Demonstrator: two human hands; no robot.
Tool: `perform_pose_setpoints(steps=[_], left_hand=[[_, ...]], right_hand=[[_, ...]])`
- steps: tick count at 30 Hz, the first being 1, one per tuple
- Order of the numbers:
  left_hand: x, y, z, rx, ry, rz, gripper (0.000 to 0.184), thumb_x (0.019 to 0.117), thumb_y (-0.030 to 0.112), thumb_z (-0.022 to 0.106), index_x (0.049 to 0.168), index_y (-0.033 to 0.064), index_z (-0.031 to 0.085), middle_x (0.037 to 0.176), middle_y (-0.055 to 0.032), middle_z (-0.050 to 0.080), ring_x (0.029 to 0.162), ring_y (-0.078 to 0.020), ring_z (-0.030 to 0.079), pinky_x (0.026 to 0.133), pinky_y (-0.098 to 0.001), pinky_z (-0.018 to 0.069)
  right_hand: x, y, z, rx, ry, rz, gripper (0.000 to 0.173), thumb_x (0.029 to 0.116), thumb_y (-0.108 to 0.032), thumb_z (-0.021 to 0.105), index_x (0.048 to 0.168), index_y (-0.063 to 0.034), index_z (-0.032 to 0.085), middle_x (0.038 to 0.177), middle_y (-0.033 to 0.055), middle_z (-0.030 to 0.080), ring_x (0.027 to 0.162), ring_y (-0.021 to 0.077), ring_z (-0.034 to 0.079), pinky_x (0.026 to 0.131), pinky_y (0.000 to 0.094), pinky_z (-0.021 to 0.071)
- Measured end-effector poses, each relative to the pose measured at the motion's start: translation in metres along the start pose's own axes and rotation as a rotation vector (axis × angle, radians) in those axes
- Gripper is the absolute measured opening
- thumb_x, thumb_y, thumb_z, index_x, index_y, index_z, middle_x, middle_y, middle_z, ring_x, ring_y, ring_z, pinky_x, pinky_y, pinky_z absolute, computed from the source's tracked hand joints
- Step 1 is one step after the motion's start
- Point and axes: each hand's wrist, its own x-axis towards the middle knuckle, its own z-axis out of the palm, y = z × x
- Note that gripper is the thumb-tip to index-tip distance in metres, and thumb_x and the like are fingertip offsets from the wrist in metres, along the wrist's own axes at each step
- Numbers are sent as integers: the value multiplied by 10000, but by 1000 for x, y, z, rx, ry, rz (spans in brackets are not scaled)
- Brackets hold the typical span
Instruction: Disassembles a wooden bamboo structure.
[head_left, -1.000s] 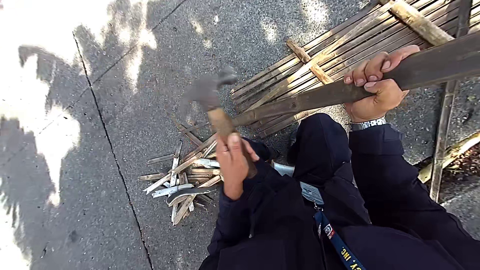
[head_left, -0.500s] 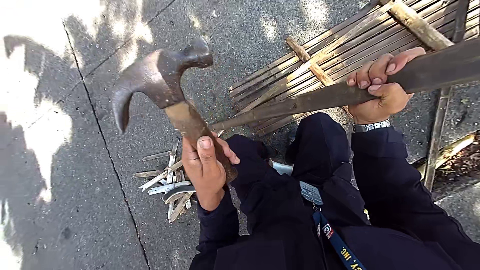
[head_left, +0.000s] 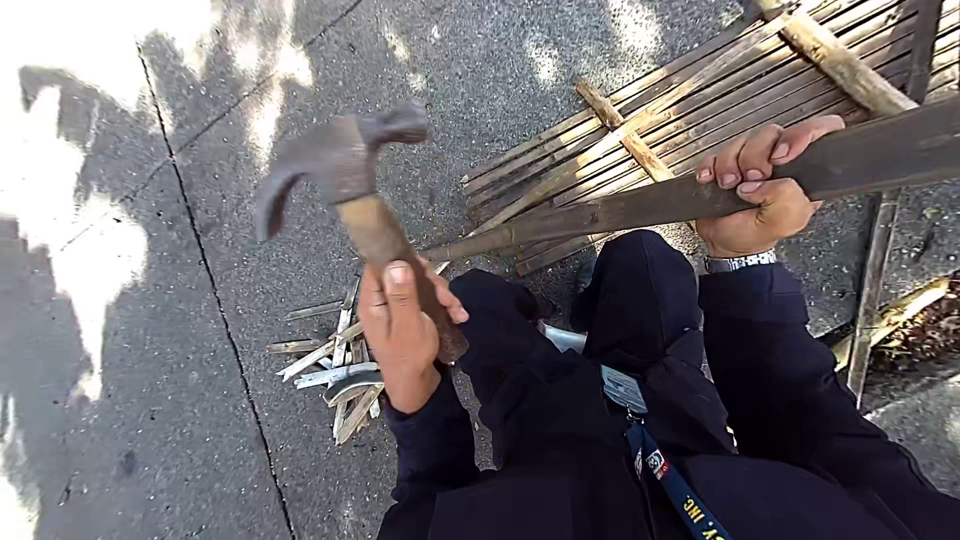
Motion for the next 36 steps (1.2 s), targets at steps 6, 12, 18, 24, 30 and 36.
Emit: perform_pose_setpoints(steps=[6, 12, 18, 24, 30, 36], left_hand=[[-18, -32, 30, 76, 43, -103, 445, 1079, 544, 402, 1173, 120, 497, 628, -4, 614, 469, -190, 636, 445, -395, 608], [-29, -109, 74, 332, -391, -551, 437, 1105, 424, 426, 1224, 29, 569, 715, -60, 691, 566, -187, 693, 561, -366, 639], [-1, -14, 19, 124, -81, -63, 435, 1087, 488, 452, 1178, 77, 560, 690, -50, 638, 513, -211, 640, 470, -396, 605], [-19, -24, 40, 157, -56, -56, 431, 1087, 514, 419, 1198, 105, 492, 649, -13, 627, 488, -196, 643, 455, -404, 611], [-18, -96, 74, 412, -504, -557, 435, 1104, 438, 433, 1235, 45, 564, 716, -58, 681, 562, -180, 684, 558, -360, 630], [1, -6, 22, 99, -177, -42, 446, 1082, 496, 462, 1188, 73, 556, 693, -47, 631, 521, -210, 645, 478, -396, 614]], right_hand=[[3, 5, 8, 22, -9, -1, 368, 715, 70, 557, 1042, -98, 555, 754, 37, 588, 663, 225, 609, 663, 451, 577], [4, -2, 1, -36, 21, -26, 355, 714, 73, 534, 1027, -94, 530, 740, 44, 576, 647, 231, 596, 646, 457, 568], [3, -12, -6, -34, 18, -34, 356, 712, 68, 549, 1028, -96, 551, 743, 45, 591, 656, 229, 606, 667, 461, 578], [4, -4, 10, 0, -13, -21, 361, 704, 67, 563, 1026, -96, 560, 746, 40, 594, 658, 228, 610, 665, 455, 577], [2, -8, 5, -41, -7, -22, 373, 724, 63, 554, 1054, -113, 557, 766, 32, 598, 666, 225, 609, 666, 453, 574], [0, -9, 3, -29, 9, -35, 366, 720, 68, 553, 1037, -112, 562, 759, 37, 601, 669, 223, 615, 677, 460, 584]])
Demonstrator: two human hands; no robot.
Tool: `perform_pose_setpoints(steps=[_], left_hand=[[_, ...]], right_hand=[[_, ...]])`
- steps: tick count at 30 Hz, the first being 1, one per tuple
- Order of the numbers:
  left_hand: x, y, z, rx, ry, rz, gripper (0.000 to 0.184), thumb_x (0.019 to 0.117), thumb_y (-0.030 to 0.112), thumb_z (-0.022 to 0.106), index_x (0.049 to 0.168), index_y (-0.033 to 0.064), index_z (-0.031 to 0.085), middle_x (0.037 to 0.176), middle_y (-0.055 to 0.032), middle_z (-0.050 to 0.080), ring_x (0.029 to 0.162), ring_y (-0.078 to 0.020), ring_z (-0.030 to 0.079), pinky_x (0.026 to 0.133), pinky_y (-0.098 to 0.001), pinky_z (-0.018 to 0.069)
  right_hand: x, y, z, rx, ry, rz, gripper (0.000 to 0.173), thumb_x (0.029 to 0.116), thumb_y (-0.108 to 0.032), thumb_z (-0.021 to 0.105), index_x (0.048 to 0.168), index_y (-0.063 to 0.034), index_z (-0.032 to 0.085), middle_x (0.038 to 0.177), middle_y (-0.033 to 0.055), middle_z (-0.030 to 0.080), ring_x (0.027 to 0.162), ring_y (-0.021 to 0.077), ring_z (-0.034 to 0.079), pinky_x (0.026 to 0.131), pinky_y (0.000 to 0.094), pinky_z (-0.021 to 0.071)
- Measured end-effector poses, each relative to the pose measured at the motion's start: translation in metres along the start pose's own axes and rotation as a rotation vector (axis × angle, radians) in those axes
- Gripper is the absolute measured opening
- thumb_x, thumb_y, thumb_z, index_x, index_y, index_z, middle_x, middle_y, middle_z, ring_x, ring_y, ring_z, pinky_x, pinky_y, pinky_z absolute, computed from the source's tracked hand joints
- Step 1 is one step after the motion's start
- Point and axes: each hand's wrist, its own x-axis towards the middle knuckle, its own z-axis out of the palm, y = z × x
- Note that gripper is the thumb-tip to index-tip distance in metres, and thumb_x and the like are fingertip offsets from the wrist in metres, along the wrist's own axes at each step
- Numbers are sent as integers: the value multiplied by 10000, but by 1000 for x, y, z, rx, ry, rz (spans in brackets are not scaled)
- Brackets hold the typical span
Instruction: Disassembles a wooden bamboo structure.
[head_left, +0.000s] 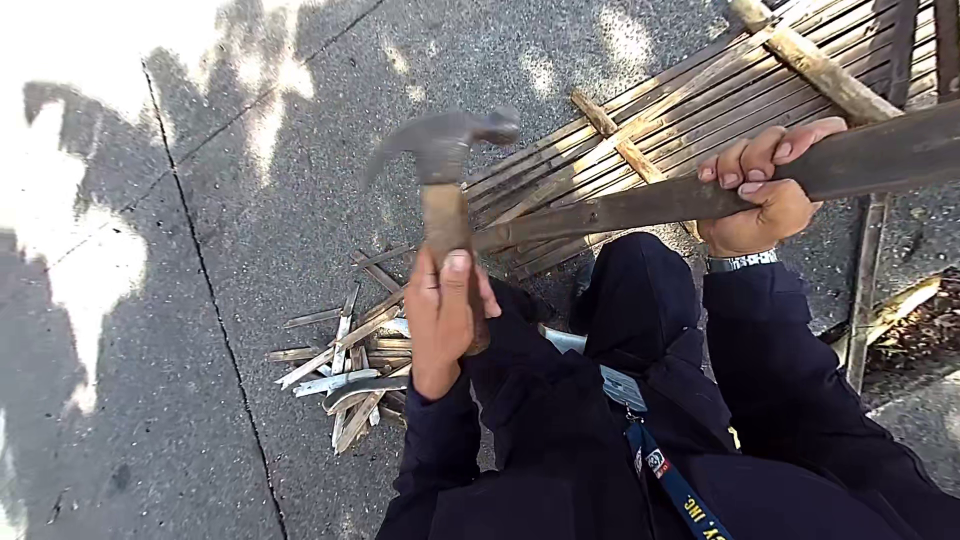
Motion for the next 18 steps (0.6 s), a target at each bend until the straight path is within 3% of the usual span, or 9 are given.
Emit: perform_pose_setpoints(steps=[2, 4, 6, 9, 11, 12, 14, 18], left_hand=[[2, 18, -7, -90, 128, 181, 348, 1105, 442, 427, 1156, 113, 529, 685, -6, 620, 503, -181, 637, 461, -368, 607], [0, 18, -1, -117, 191, 231, 320, 1104, 451, 415, 1156, 147, 502, 684, 16, 613, 494, -165, 629, 450, -356, 604], [-14, -7, 17, -55, 147, 67, 402, 1083, 516, 426, 1187, 133, 486, 664, 6, 617, 483, -177, 634, 444, -382, 608], [-18, -79, 61, 235, -169, -370, 448, 1101, 426, 437, 1270, 15, 494, 675, -53, 664, 536, -189, 676, 537, -387, 630], [-15, -105, 76, 266, -334, -569, 436, 1105, 429, 440, 1261, 32, 530, 701, -66, 681, 555, -185, 688, 562, -365, 631], [-11, -103, 73, 233, -354, -586, 433, 1103, 438, 444, 1249, 44, 546, 705, -70, 677, 553, -190, 684, 555, -360, 630], [-3, -81, 57, 235, -330, -491, 428, 1090, 458, 468, 1229, 67, 573, 703, -62, 681, 549, -189, 682, 540, -359, 624], [-5, -19, 12, 126, -81, -126, 407, 1090, 468, 467, 1238, 99, 554, 709, -64, 641, 526, -215, 649, 473, -382, 608]], right_hand=[[-1, 1, -3, -13, -19, 15, 367, 717, 67, 558, 1036, -116, 558, 767, 35, 600, 676, 223, 616, 682, 457, 582], [2, 3, -1, 20, -38, 21, 376, 719, 76, 568, 1050, -103, 559, 773, 40, 601, 679, 231, 618, 678, 461, 581], [0, 7, 3, 35, -36, 28, 374, 713, 76, 568, 1045, -97, 559, 765, 41, 598, 669, 229, 613, 672, 461, 580], [1, 10, 5, 9, -21, 12, 376, 710, 70, 558, 1043, -106, 558, 751, 34, 590, 651, 221, 602, 654, 448, 573], [-6, 5, -2, -43, 0, 19, 379, 714, 70, 548, 1046, -113, 556, 756, 34, 596, 657, 221, 606, 660, 449, 575], [-8, 1, -5, -63, 1, 22, 373, 718, 66, 544, 1045, -114, 554, 757, 33, 596, 666, 223, 611, 673, 456, 580], [-4, -5, -11, -56, 20, -6, 344, 720, 61, 544, 1024, -100, 560, 747, 41, 600, 664, 229, 615, 671, 464, 580], [-6, -10, -19, -27, 39, -12, 337, 717, 60, 540, 1017, -92, 556, 741, 47, 590, 656, 233, 609, 666, 472, 582]])
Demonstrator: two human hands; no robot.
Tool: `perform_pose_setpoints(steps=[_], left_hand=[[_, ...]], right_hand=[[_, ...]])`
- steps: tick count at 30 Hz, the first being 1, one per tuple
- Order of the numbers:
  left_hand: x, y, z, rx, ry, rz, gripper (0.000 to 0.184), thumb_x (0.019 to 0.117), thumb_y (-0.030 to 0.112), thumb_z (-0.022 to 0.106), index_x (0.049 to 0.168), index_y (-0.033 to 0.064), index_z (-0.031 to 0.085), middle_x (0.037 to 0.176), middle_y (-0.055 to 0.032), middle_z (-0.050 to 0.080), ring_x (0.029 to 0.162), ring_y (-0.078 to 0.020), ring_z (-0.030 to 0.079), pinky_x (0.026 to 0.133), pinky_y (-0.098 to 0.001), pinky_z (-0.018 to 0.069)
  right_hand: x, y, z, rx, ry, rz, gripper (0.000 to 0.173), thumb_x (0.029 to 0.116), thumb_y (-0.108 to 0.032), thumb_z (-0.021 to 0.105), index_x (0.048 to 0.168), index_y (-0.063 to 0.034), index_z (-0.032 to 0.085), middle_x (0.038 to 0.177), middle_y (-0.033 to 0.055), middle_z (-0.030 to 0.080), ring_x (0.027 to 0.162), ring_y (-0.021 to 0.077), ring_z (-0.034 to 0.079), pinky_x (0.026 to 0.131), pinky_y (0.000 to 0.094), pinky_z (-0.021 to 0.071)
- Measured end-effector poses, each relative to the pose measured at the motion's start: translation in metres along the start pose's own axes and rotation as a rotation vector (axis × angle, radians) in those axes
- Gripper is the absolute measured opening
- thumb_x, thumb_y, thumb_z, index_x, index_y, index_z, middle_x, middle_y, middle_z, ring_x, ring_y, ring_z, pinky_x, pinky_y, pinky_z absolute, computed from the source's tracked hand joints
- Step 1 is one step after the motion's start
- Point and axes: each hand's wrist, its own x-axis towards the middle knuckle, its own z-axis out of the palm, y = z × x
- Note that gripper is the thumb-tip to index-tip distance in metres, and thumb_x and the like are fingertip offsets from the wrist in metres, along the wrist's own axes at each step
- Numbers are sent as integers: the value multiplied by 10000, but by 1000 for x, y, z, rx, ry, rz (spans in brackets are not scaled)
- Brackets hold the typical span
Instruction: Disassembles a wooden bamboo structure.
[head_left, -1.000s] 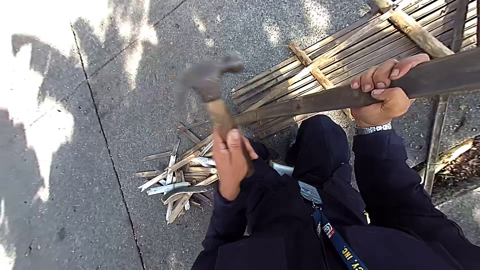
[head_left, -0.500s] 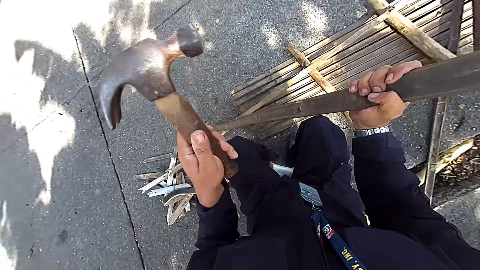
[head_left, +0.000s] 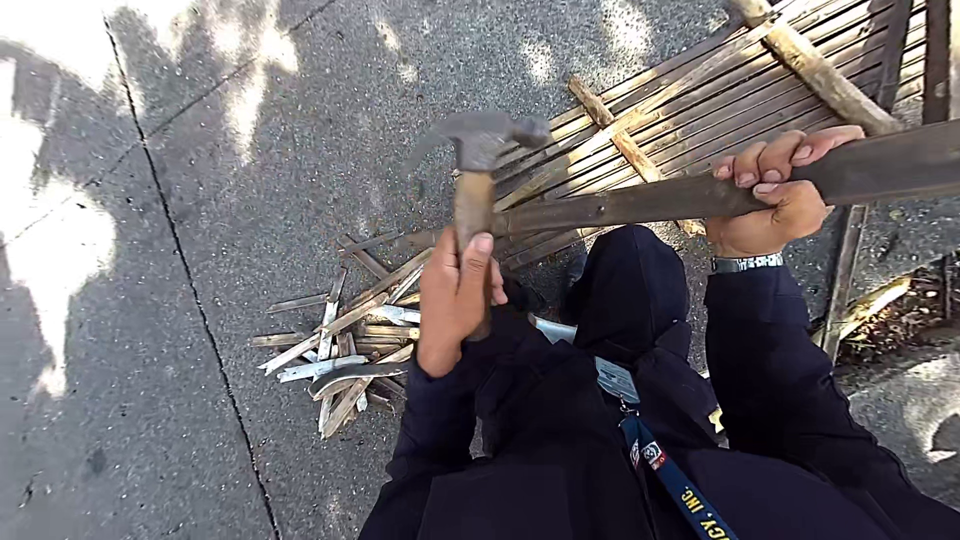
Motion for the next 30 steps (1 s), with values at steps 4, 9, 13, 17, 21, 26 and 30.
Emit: perform_pose_setpoints(steps=[4, 9, 13, 17, 21, 26, 30], left_hand=[[0, 29, -19, -121, 217, 247, 302, 1121, 408, 397, 1186, 135, 510, 699, -9, 613, 499, -176, 625, 447, -337, 591], [-3, -39, 47, 131, -34, -211, 438, 1093, 466, 443, 1256, 64, 499, 670, -64, 644, 522, -211, 664, 507, -406, 620], [7, -80, 75, 171, -277, -470, 471, 1094, 483, 441, 1275, 61, 544, 711, -68, 676, 557, -193, 687, 554, -367, 632], [-1, -38, 30, 51, -72, -239, 466, 1074, 520, 471, 1236, 94, 567, 706, -74, 665, 540, -222, 672, 509, -389, 621], [-5, 10, -8, -75, 176, 83, 399, 1101, 470, 426, 1201, 101, 541, 689, -45, 628, 505, -213, 644, 454, -388, 605], [-14, -2, 16, -71, 198, 72, 411, 1096, 483, 422, 1162, 87, 506, 646, -26, 620, 481, -204, 637, 448, -399, 605], [0, -63, 65, 205, -191, -379, 447, 1102, 434, 444, 1269, 26, 519, 703, -67, 678, 556, -189, 692, 565, -377, 637]], right_hand=[[-4, -1, 0, -20, -12, 12, 355, 717, 76, 532, 1032, -88, 548, 740, 40, 577, 665, 231, 606, 682, 471, 581], [-5, 8, 12, -12, -23, 10, 370, 704, 78, 538, 1029, -99, 544, 736, 35, 583, 657, 225, 609, 674, 461, 583], [-13, 0, 6, -72, 20, 18, 365, 709, 82, 526, 1018, -111, 540, 728, 27, 584, 646, 215, 606, 666, 454, 579], [-13, -7, -3, -60, 25, 12, 356, 728, 63, 535, 1034, -118, 557, 740, 26, 589, 657, 214, 607, 676, 459, 581], [-11, 0, -6, -79, 5, 26, 362, 721, 85, 532, 1023, -114, 545, 751, 31, 590, 663, 214, 609, 681, 459, 583], [-5, 12, 18, -43, -14, 19, 359, 715, 90, 521, 1019, -102, 530, 736, 33, 580, 652, 217, 606, 670, 454, 585], [0, 19, 27, -85, -27, 14, 311, 766, 53, 530, 1020, -125, 557, 741, 19, 602, 650, 214, 623, 658, 446, 586]])
